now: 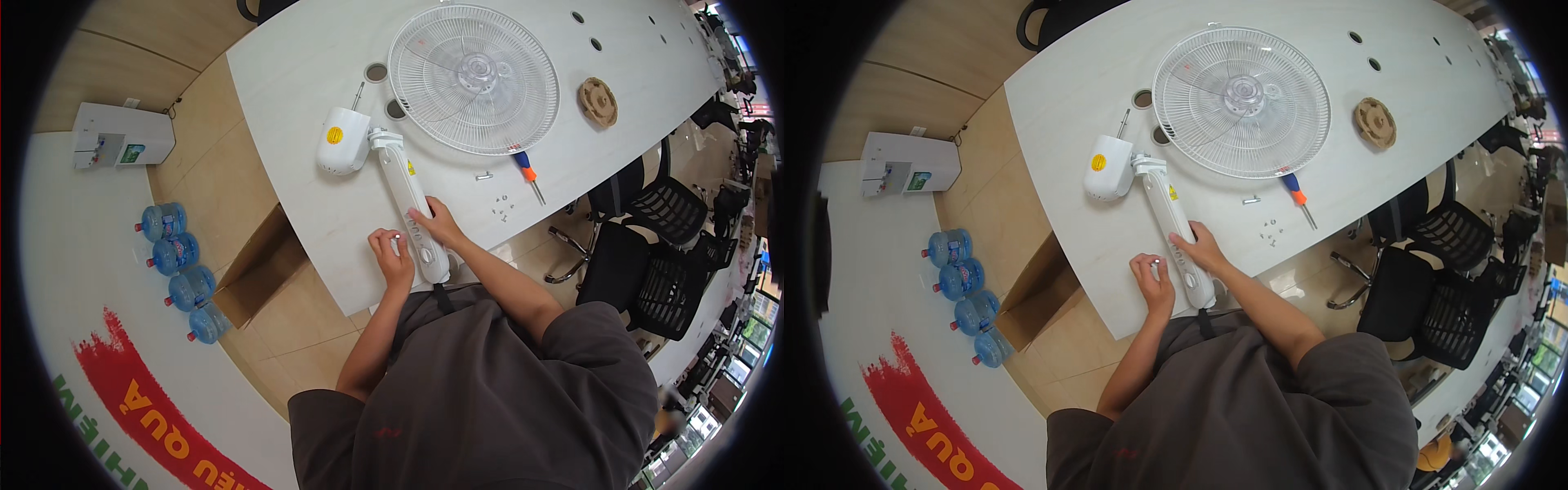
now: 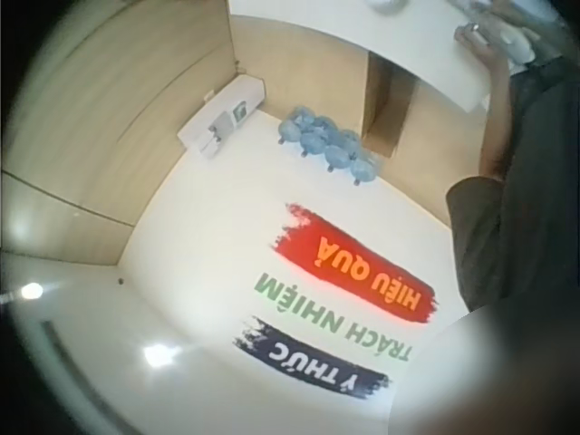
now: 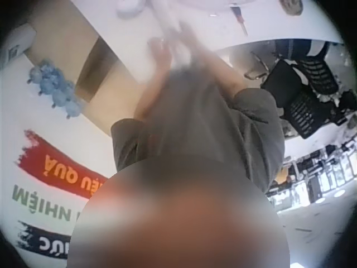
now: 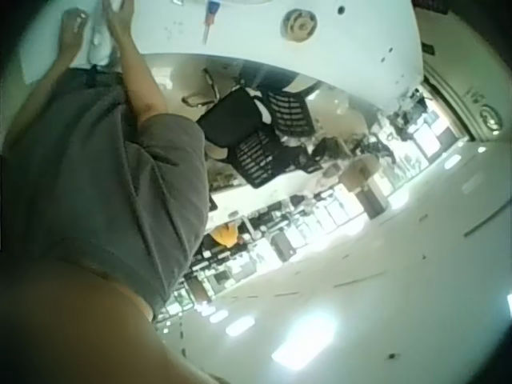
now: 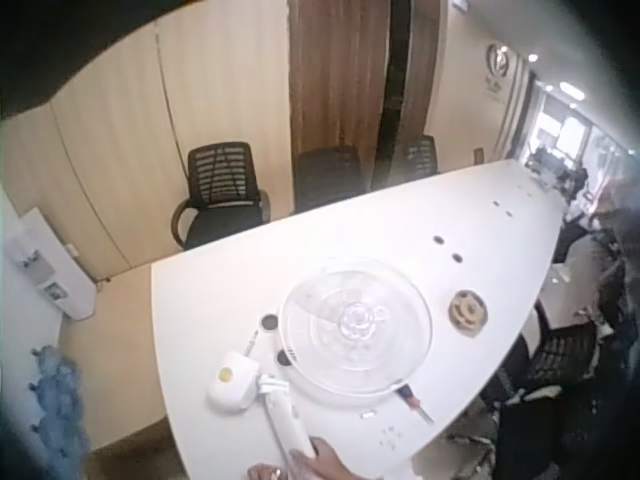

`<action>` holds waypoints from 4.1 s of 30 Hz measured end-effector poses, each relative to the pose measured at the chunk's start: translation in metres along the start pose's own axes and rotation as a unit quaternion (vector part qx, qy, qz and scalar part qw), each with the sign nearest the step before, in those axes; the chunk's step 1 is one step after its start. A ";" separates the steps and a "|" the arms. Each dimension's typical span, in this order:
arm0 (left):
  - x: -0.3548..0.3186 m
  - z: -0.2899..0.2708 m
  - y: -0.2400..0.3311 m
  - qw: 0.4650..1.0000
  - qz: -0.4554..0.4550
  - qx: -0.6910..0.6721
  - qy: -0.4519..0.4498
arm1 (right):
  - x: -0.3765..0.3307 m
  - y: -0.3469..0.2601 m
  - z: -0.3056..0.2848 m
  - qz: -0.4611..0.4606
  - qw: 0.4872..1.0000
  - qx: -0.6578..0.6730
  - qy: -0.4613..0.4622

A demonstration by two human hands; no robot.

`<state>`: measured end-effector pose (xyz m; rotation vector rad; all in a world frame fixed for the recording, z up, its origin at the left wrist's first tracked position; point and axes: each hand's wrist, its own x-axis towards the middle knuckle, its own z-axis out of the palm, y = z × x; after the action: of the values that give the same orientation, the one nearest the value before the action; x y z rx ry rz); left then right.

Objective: Disassemble the base and stand of an electric fan using a screwdriver.

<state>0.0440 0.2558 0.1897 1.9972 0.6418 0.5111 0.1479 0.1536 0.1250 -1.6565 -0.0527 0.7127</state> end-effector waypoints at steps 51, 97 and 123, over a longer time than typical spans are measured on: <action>0.036 0.020 -0.007 0.930 -0.226 0.049 -0.285 | -0.053 0.018 -0.056 0.040 0.965 -0.007 -0.258; 0.053 0.004 0.017 0.918 -0.198 0.018 -0.344 | -0.051 -0.014 -0.029 0.027 0.959 -0.128 -0.251; 0.035 -0.091 0.134 0.918 0.282 0.025 -0.279 | -0.061 -0.127 -0.057 0.186 0.793 0.480 -0.325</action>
<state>0.0487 0.2816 0.3532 2.2297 -0.2880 0.2261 0.1702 0.1071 0.2679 -0.3847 0.1372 1.3147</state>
